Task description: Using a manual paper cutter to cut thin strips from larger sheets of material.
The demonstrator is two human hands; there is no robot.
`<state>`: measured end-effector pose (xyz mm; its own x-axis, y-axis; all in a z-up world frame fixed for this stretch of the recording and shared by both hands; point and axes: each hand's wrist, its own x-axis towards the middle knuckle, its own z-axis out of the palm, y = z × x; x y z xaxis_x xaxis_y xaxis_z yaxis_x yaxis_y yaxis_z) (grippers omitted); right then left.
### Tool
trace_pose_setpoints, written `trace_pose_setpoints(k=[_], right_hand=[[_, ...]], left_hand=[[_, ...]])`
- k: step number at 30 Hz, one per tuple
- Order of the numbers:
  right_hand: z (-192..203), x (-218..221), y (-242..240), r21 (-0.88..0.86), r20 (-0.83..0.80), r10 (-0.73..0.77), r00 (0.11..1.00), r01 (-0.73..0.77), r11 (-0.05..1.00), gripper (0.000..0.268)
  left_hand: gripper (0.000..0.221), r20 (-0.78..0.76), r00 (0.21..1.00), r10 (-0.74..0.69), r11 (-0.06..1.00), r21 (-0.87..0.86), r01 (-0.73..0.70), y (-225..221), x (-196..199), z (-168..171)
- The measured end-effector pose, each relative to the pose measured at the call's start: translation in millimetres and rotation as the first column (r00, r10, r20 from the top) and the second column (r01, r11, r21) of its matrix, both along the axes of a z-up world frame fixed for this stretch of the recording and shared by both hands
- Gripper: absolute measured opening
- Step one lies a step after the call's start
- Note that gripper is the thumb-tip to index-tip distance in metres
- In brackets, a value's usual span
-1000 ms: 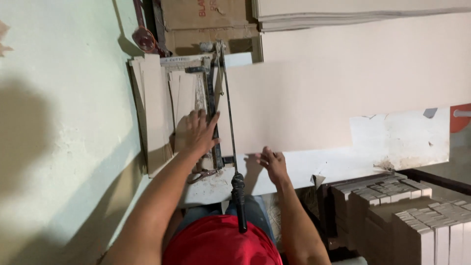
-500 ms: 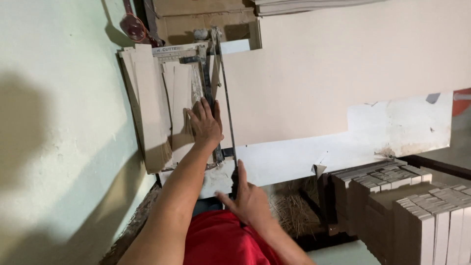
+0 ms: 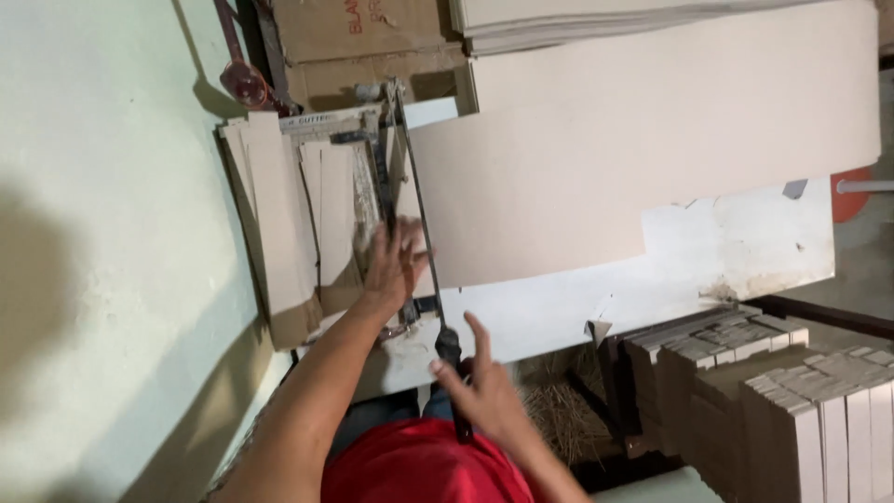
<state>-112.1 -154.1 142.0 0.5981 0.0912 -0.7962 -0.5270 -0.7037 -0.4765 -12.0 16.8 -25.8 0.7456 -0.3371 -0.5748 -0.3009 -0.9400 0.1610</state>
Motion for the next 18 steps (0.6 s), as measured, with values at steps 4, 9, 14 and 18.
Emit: trace_pose_setpoints(k=[4, 9, 14, 18], right_hand=[[-72.3, 12.9, -39.6, 0.104, -0.084, -0.232, 0.969, 0.240, 0.965, 0.062], [-215.7, 23.8, -105.1, 0.156, -0.176, -0.860, 0.480, 0.876, 0.457, 0.083], [-215.4, 45.9, -117.1, 0.305, -0.362, -0.873, 0.328, 0.926, 0.222, 0.033], [-211.7, 17.4, -120.5, 0.360, -0.333, -0.889, 0.315, 0.914, 0.189, 0.032]], left_hand=[[0.016, 0.115, 0.953, -0.280, 0.939, -0.171, 0.297, 0.0, -28.1, -74.6], [0.011, 0.460, 0.800, -0.385, 0.777, -0.306, 0.550, 57.9, -75.0, -101.4], [0.019, -0.006, 0.885, -0.465, 0.883, -0.067, 0.464, 114.9, -51.2, -69.0], [0.028, 0.054, 0.944, -0.326, 0.927, -0.179, 0.331, 115.7, -37.8, -32.9]])
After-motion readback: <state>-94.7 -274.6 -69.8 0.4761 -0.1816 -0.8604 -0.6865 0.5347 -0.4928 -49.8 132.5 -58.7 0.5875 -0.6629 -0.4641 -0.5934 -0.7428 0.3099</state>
